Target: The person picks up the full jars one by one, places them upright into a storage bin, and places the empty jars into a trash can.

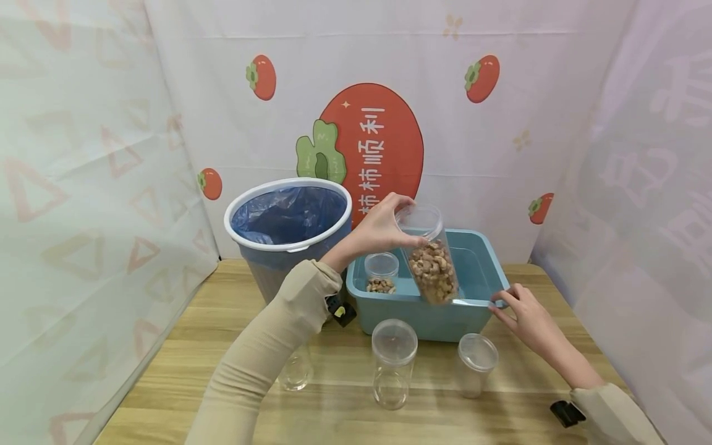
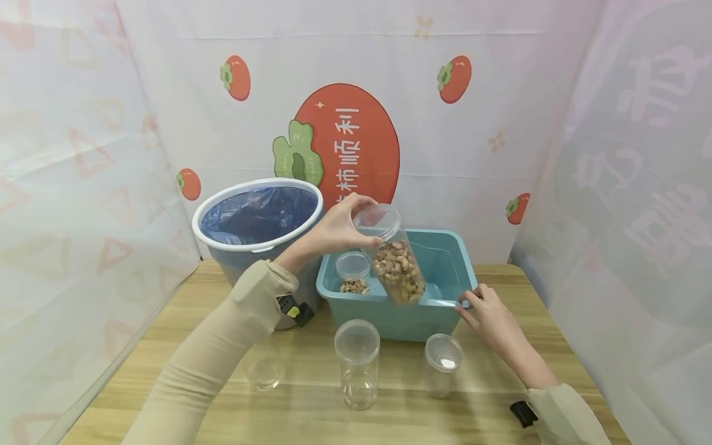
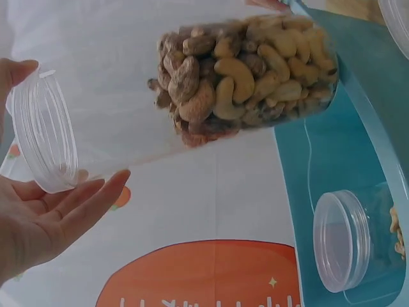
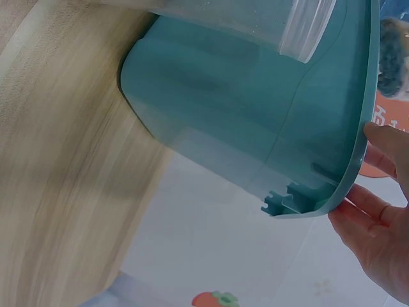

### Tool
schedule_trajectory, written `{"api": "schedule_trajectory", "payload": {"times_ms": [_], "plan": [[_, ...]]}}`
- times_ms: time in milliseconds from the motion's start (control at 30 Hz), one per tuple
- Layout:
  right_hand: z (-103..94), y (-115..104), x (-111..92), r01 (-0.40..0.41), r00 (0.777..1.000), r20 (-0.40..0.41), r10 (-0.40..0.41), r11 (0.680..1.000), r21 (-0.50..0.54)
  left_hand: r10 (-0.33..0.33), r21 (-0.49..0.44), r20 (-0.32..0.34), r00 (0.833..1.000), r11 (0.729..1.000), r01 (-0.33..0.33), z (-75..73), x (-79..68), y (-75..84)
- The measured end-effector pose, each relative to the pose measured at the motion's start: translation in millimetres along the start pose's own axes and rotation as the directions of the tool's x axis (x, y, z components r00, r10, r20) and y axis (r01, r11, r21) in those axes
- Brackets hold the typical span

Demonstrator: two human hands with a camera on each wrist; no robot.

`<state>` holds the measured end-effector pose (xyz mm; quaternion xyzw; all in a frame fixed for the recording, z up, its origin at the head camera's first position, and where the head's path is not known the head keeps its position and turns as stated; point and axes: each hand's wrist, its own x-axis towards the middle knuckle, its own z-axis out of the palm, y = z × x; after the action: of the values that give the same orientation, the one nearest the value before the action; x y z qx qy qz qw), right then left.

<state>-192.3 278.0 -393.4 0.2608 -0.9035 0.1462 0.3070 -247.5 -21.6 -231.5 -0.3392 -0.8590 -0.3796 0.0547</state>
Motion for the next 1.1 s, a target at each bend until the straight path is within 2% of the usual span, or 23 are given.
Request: {"api": "schedule_trajectory", "payload": {"times_ms": [167,300,400,533,767,1100], "plan": [[-0.4,0,1,0.001,1.000,-0.001,-0.001,1.000,-0.001,-0.058,0.002,-0.064,0.996,0.998,0.058,7.7,7.4,-8.9],[-0.9,1,1,0.005,1.000,-0.003,-0.005,1.000,0.001,-0.062,0.009,-0.097,0.993,0.998,0.063,17.6,14.0,-16.0],[-1.4,2,2,0.008,1.000,-0.010,-0.008,1.000,0.001,-0.060,0.047,-0.103,0.993,0.997,0.065,25.6,17.9,-20.5],[-1.6,2,3,0.013,1.000,-0.018,-0.013,1.000,-0.002,-0.072,0.084,-0.066,0.995,0.993,0.077,36.4,21.0,-28.6],[-0.2,2,2,0.011,1.000,-0.004,-0.011,1.000,-0.002,-0.107,0.083,0.025,0.994,0.991,0.104,53.7,21.3,-48.1],[-0.1,0,-1,0.014,1.000,-0.009,-0.014,1.000,0.004,-0.125,0.145,0.162,0.979,0.984,0.101,71.2,21.1,-63.4]]}}
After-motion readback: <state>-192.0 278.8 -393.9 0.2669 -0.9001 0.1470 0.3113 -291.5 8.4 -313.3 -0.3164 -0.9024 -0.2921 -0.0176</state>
